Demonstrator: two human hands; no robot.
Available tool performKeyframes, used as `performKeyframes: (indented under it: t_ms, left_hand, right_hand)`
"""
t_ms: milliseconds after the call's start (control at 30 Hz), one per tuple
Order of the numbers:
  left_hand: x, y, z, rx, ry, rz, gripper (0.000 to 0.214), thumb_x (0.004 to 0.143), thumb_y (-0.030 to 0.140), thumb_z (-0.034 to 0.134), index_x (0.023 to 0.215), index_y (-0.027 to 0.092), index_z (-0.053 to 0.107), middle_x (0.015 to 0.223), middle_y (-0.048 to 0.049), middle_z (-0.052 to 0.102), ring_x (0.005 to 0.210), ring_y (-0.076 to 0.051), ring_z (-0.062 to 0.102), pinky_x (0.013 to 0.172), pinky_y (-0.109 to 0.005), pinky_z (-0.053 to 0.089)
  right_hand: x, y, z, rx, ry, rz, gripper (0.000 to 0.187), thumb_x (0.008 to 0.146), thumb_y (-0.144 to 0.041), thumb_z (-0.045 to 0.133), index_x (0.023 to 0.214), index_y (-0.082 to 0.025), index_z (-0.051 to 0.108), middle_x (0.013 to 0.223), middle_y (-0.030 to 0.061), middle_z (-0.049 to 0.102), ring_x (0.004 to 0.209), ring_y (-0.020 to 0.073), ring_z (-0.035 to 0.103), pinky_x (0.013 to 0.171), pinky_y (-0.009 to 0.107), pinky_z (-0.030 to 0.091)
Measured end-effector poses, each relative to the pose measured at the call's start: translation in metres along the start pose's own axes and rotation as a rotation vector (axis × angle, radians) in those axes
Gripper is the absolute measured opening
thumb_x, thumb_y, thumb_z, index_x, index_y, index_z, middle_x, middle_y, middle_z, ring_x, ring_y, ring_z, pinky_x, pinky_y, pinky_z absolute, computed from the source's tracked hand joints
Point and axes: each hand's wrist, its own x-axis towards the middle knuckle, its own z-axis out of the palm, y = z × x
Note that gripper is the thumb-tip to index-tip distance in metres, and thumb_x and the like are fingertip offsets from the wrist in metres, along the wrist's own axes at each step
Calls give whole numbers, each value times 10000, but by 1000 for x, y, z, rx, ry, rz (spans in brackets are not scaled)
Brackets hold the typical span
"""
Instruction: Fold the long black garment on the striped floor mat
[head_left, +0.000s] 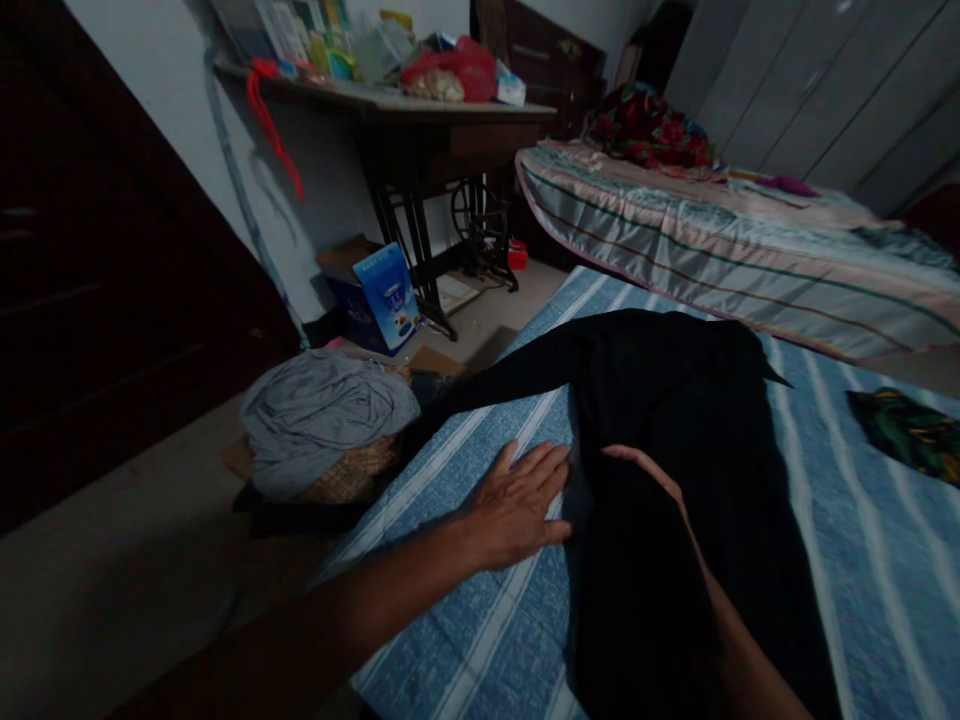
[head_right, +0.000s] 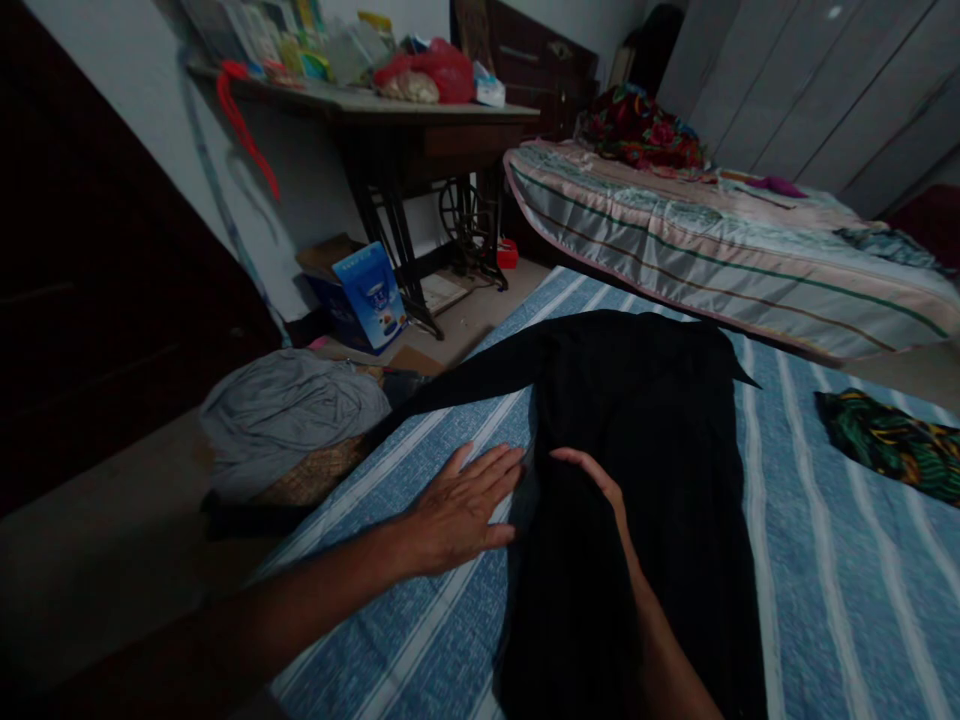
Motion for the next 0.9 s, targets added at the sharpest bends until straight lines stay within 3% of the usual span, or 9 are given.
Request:
performKeyframes:
  t_ms: [100,200,267,367,467,600,700,900]
  left_hand:
    - [-2,2,-10,-26,19,-68,545,873,463,460,1332,171,412,1483,-107,310,1387,-247,204,1111,-529,105]
    - [-7,14,-20,-165,135,-155,372,880,402,470,1154,161,546,1306,-113,529,1246,-241,436,1069,-465,277]
    - [-14,25,-22,-290,256,-222,339,881,409,464,1099,168,559,1131,-100,623,1077,-218,560,964,-393,411]
    - [-26,47,-20,-464,357,-290,401,854,430,499,1180,197,497,959,-57,648,882,-184,618,803,-327,498]
    - [-31,71,-16,-555,368,-259,412,832,413,525,1190,217,467,853,-26,635,782,-161,617,740,-296,503]
    - [-21,95,-12,-615,241,-390,282,781,466,561,914,223,512,714,-11,614,666,-170,596,626,-291,465]
    - [-9,99,-7,-696,190,-518,283,756,491,574,796,228,477,668,5,595,624,-164,576,561,-275,418]
    - [-2,92,5,-845,301,-634,198,751,355,556,677,217,434,625,27,543,594,-126,528,544,-241,379]
  right_hand:
    - [1,2,6,167,-17,54,316,829,-319,474,1075,-204,636,1105,60,657,1053,243,593,894,348,495]
    - [0,0,15,185,-27,65,357,835,-305,466,1159,-217,589,1194,49,615,1132,228,545,968,357,441]
    - [0,-4,20,155,-58,50,374,838,-306,468,1191,-223,562,1206,46,607,1130,225,545,971,354,432]
    - [0,-11,23,87,-65,34,375,831,-306,464,1187,-230,553,1143,36,634,1036,217,597,899,329,471]
    - [1,-17,26,16,-34,26,367,825,-281,443,1172,-230,552,1084,25,651,948,197,628,823,295,495]
    - [1,-18,28,-24,-36,12,387,805,-261,440,1179,-236,538,1110,27,638,974,194,616,834,296,482]
    - [1,-15,29,-48,-43,5,385,797,-276,439,1166,-230,541,1087,30,645,950,197,624,811,297,487]
    - [0,-10,32,-53,-28,-14,378,794,-325,451,1139,-208,552,1083,42,643,958,204,617,817,303,480]
